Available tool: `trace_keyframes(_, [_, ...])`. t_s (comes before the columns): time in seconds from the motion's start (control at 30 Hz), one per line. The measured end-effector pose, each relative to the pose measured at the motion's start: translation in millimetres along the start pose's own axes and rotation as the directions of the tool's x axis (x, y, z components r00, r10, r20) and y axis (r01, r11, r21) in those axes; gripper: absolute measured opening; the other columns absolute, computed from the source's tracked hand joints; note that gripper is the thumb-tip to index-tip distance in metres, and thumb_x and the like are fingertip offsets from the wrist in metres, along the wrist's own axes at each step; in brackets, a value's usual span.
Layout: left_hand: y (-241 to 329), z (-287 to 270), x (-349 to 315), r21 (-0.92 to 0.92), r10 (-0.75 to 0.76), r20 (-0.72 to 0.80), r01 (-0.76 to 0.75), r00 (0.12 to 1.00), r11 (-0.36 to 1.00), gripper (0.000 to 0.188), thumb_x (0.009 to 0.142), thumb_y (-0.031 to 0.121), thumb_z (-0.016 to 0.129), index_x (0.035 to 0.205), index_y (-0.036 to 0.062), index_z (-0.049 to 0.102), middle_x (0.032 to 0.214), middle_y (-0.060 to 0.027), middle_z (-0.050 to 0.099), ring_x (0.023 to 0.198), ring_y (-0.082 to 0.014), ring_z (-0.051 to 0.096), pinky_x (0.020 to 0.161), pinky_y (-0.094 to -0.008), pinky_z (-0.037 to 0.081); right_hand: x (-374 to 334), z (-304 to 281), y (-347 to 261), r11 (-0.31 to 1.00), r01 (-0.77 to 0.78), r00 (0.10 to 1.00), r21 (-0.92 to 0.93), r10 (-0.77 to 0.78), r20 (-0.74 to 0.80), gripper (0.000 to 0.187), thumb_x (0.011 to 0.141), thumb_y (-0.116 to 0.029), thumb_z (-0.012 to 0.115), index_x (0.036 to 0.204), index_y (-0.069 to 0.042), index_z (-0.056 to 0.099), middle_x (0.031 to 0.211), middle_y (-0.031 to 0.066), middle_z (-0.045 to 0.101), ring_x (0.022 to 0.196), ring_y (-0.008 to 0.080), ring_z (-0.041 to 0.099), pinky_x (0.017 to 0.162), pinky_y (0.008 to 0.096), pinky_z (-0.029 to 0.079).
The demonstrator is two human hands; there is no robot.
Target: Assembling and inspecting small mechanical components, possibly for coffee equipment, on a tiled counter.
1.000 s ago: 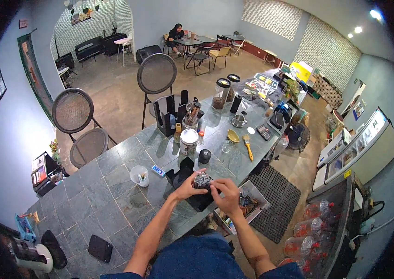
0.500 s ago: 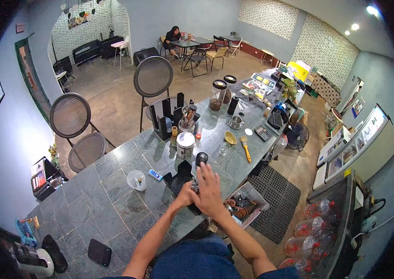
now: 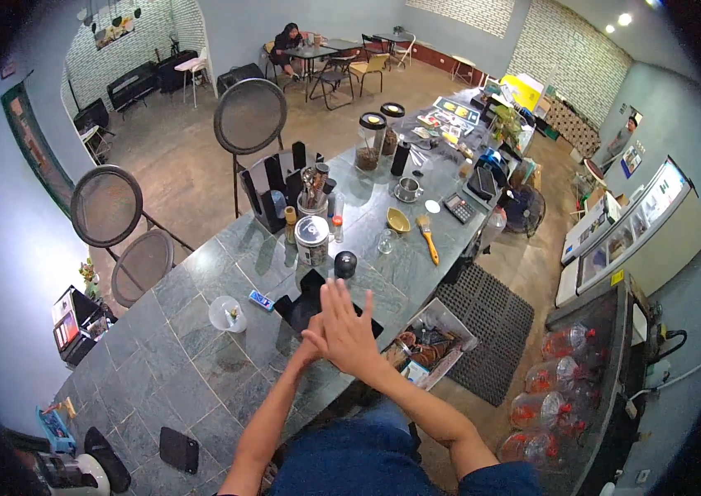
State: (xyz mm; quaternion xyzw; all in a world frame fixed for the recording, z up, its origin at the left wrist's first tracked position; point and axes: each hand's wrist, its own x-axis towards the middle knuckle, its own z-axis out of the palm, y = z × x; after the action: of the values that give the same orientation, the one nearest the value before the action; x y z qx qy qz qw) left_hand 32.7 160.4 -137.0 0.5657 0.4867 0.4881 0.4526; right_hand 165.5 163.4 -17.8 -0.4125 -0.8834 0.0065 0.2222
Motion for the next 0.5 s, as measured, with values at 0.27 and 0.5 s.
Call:
trace_keyframes(0.27, [12,5,13,0.102,0.059,-0.011,-0.058,0.998,0.993,0.020,0.085,0.011,0.080,0.101,0.0026,0.071,0.099,-0.0108,0.074,0.106,-0.0256,0.070,0.097,-0.0398,0.053,-39,-17,49,0.856,-0.027,0.920,0.516,0.223,-0.322,0.042,0.099,-0.017,0.070,0.137,-0.002,0.060,0.135,0.0185,0.065,0.128,0.0367,0.061,0.118,0.0568,0.036])
trace_keyframes(0.5, [36,20,24,0.221,-0.142,-0.041,0.148,0.989,0.964,0.022,0.080,0.001,0.080,0.101,0.0036,0.072,0.109,-0.0113,0.074,0.123,-0.0280,0.068,0.098,-0.0373,0.053,-259,214,290,0.309,-0.786,0.415,0.536,0.905,0.088,0.025,0.103,-0.018,0.065,0.117,0.002,0.069,0.082,0.0085,0.071,0.070,0.0158,0.066,0.066,0.0329,0.053])
